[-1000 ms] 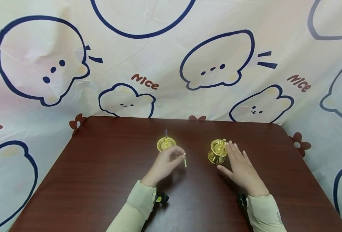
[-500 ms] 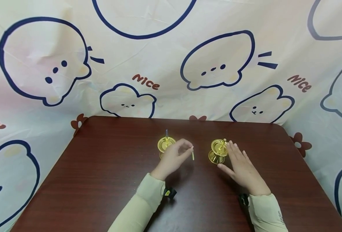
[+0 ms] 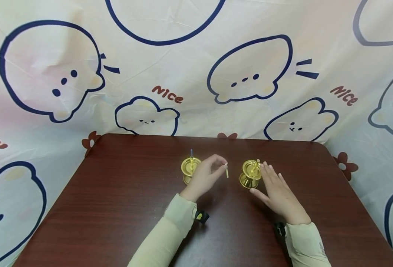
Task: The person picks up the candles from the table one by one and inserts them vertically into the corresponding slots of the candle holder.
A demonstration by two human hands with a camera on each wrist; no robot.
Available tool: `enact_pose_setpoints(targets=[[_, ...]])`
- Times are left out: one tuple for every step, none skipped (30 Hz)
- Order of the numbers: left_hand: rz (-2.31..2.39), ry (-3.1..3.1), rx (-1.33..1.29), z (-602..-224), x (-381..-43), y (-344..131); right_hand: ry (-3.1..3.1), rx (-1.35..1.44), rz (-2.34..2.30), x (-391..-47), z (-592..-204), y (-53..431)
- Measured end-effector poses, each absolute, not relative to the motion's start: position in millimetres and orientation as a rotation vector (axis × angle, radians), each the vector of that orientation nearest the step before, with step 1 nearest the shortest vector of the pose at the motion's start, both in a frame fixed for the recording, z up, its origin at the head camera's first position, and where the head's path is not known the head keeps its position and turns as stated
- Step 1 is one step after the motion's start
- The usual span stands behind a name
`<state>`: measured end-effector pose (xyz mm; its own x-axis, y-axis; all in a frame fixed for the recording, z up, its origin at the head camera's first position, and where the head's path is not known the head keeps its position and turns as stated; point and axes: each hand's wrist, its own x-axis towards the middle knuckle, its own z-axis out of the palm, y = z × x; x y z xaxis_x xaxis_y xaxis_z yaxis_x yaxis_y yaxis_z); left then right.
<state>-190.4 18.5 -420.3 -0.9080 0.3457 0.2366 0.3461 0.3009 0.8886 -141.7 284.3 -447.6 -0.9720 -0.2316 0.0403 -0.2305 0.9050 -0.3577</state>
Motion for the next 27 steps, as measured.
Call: enact_pose_setpoints(targets=[[-1.720,-2.536,-0.674,-421,-191,19,3.060,-0.370,-0.576,-142,-448,284],[-1.717,-2.535,-0.674,-421,-192,20,3.057,-0.367,-0.581,-142,-448,284],[-1.718,-2.531,-0.675,-421,-192,21,3.056,-0.367,-0.583,-142,-448,284],[-1.712,-2.528,-0.674,-421,-193,21,3.053,-0.364,-0.587,-142,-448,285],[-1.710,-2.524,-0.675,-420,-194,22,3.050,-0.362,-0.589,-141,-448,285],[-1.705,-2.523,-0.673,-420,-195,23,3.049,-0.362,-0.590,-142,-448,285],[-1.700,-2.521,-0.671,-420,-195,24,3.048,-0.361,-0.591,-142,-448,285],[-1.692,-2.523,-0.668,-420,-196,25,3.049,-0.361,-0.591,-142,-448,285],[-1.680,-2.527,-0.665,-420,-197,26,3.049,-0.363,-0.591,-142,-448,285],[-1.669,-2.531,-0.662,-419,-198,27,3.048,-0.362,-0.593,-142,-448,285],[-1.661,-2.536,-0.659,-419,-199,27,3.048,-0.364,-0.594,-142,-448,285],[-1.654,-2.539,-0.656,-419,-200,28,3.049,-0.365,-0.596,-142,-448,285],[-1.650,-2.542,-0.652,-419,-201,29,3.048,-0.366,-0.597,-142,-448,286],[-1.648,-2.541,-0.652,-418,-202,30,3.050,-0.369,-0.597,-142,-448,286],[-1.647,-2.538,-0.655,-418,-203,31,3.049,-0.370,-0.596,-142,-448,286],[-1.647,-2.538,-0.657,-418,-204,31,3.049,-0.372,-0.594,-142,-449,286],[-1.645,-2.536,-0.661,-417,-205,32,3.047,-0.372,-0.593,-142,-449,286],[-1.646,-2.530,-0.667,-417,-206,33,3.049,-0.375,-0.592,-142,-449,286],[-1.649,-2.525,-0.672,-417,-207,34,3.049,-0.379,-0.590,-142,-449,286],[-1.655,-2.515,-0.678,-417,-208,35,3.050,-0.381,-0.589,-142,-449,286],[-1.658,-2.509,-0.680,-416,-209,35,3.051,-0.383,-0.587,-142,-449,285],[-1.663,-2.501,-0.683,-415,-210,36,3.051,-0.385,-0.588,-142,-449,285],[-1.667,-2.492,-0.684,-415,-210,36,3.051,-0.385,-0.590,-142,-448,285],[-1.667,-2.488,-0.685,-414,-211,37,3.053,-0.386,-0.592,-142,-448,285],[-1.670,-2.484,-0.685,-414,-212,37,3.051,-0.384,-0.594,-142,-448,285],[-1.673,-2.481,-0.687,-414,-213,38,3.050,-0.381,-0.594,-142,-447,285],[-1.671,-2.484,-0.690,-413,-213,38,3.050,-0.380,-0.594,-142,-447,285]])
